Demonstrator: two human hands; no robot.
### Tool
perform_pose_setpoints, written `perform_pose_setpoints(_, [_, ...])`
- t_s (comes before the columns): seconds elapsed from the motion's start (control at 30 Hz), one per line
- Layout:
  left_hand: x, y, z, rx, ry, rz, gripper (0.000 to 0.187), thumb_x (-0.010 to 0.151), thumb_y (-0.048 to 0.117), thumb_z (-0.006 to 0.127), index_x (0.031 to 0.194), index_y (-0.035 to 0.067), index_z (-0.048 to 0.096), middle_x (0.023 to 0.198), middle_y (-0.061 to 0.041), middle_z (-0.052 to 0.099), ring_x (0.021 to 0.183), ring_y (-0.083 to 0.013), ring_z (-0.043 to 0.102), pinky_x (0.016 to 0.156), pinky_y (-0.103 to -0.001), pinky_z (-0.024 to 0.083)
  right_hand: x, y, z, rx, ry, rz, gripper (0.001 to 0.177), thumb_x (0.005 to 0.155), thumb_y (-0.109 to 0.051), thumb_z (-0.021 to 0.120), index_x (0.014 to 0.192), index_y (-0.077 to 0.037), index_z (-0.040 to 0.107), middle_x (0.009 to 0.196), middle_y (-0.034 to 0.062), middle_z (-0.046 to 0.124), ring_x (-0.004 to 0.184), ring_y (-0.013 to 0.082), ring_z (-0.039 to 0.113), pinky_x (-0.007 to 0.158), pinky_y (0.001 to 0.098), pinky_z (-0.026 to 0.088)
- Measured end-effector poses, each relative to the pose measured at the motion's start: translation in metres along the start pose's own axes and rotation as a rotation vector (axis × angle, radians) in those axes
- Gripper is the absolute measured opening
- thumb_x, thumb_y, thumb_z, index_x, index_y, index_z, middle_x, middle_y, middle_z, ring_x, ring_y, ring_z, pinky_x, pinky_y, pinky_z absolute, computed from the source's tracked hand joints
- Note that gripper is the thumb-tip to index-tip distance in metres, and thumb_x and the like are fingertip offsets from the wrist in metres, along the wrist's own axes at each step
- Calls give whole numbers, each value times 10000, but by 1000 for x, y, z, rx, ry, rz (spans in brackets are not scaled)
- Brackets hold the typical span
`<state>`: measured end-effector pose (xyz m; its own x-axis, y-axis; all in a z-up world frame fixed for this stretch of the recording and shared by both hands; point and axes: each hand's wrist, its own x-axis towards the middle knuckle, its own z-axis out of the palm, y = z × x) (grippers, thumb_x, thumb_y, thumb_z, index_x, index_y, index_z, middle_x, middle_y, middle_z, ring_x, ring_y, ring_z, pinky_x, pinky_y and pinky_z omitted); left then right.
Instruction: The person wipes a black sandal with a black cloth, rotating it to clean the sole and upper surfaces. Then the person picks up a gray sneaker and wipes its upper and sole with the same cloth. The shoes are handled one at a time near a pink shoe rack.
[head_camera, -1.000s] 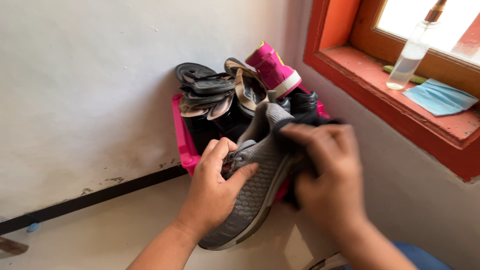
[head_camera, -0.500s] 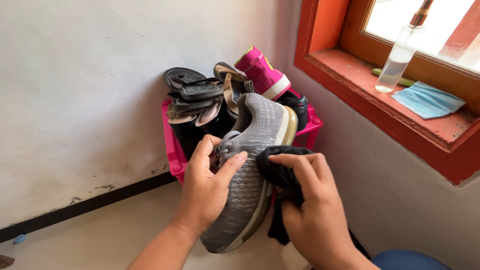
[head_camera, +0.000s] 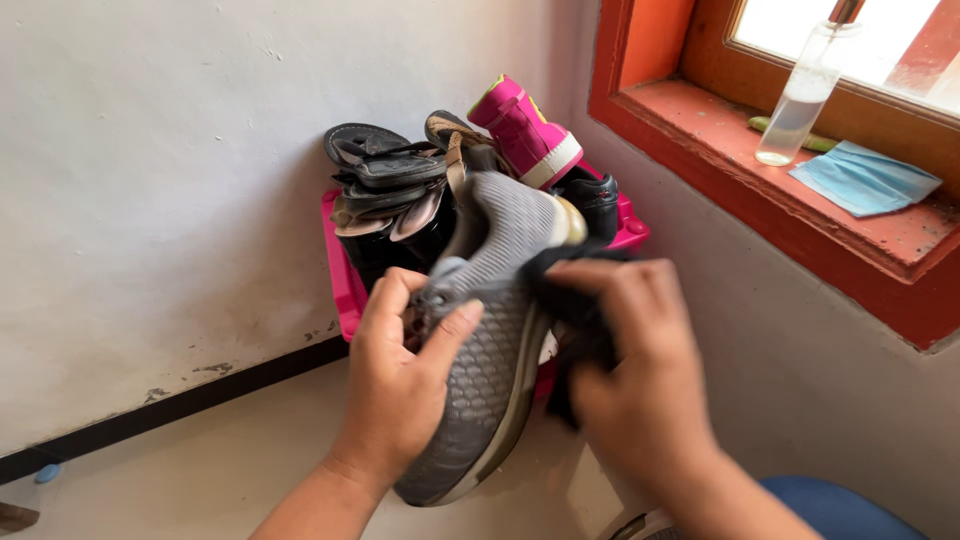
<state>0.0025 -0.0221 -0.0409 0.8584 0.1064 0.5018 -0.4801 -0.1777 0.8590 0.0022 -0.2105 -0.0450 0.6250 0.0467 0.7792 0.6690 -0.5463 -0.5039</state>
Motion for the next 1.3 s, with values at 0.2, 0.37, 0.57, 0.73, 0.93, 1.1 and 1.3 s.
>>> perform_pose_setpoints(0.2, [4, 0, -6, -73, 43, -88, 146, 949, 116, 693, 966, 58, 560, 805, 29, 613, 736, -27, 527, 649, -219, 466, -25, -33, 14, 53, -145, 3, 651, 535, 63, 629, 1161, -103, 700, 1039, 120, 564, 1012, 312, 592, 885, 376, 505])
perform_pose_setpoints(0.37, [4, -4, -14, 96, -38, -93, 173, 963, 136, 716, 967, 43, 569, 783, -17, 606, 700, -65, 506, 609, -255, 449, -14, -20, 6, 6, -22, -31, 563, 626, 99, 614, 1137, -109, 723, 1076, 122, 561, 1045, 308, 581, 919, 376, 503])
perform_pose_setpoints(0.57, [2, 1, -16, 70, -220, -50, 144, 943, 130, 678, 1020, 43, 593, 908, -17, 724, 840, -63, 638, 737, -257, 556, 22, 19, -20, -88, 104, 70, 501, 727, 135, 598, 1125, -122, 762, 1112, 108, 619, 1084, 309, 589, 987, 377, 483])
perform_pose_setpoints(0.73, [1, -3, -18, 96, -209, -175, 144, 957, 149, 657, 1012, 55, 563, 886, -23, 717, 816, -72, 638, 720, -264, 552, 27, 22, -31, 45, 5, 70, 491, 747, 151, 574, 1104, -133, 757, 1181, 87, 653, 1163, 249, 639, 1023, 326, 479])
perform_pose_setpoints(0.93, [5, -6, -30, -186, -282, -267, 114, 988, 120, 610, 1058, 60, 541, 978, -22, 685, 885, -68, 610, 766, -271, 535, 26, 17, -37, 56, -29, -32, 458, 798, 157, 556, 1131, -86, 755, 1191, 96, 639, 1151, 254, 622, 1015, 317, 476])
perform_pose_setpoints(1.1, [0, -3, -34, -398, -306, -328, 137, 996, 133, 596, 1095, 57, 541, 1023, -37, 676, 933, -86, 613, 830, -275, 520, 35, 41, -33, 719, -99, 496, 449, 847, 149, 549, 1226, -32, 709, 1159, 101, 701, 1052, 201, 662, 966, 359, 534])
perform_pose_setpoints(1.3, [-1, -6, -29, -753, -242, -261, 115, 1067, 130, 541, 1139, 41, 541, 1075, -70, 662, 983, -140, 625, 902, -319, 520, 21, 45, -7, 1180, -207, 939, 569, 804, 105, 506, 1321, -102, 626, 1109, 89, 750, 962, 210, 739, 892, 389, 596])
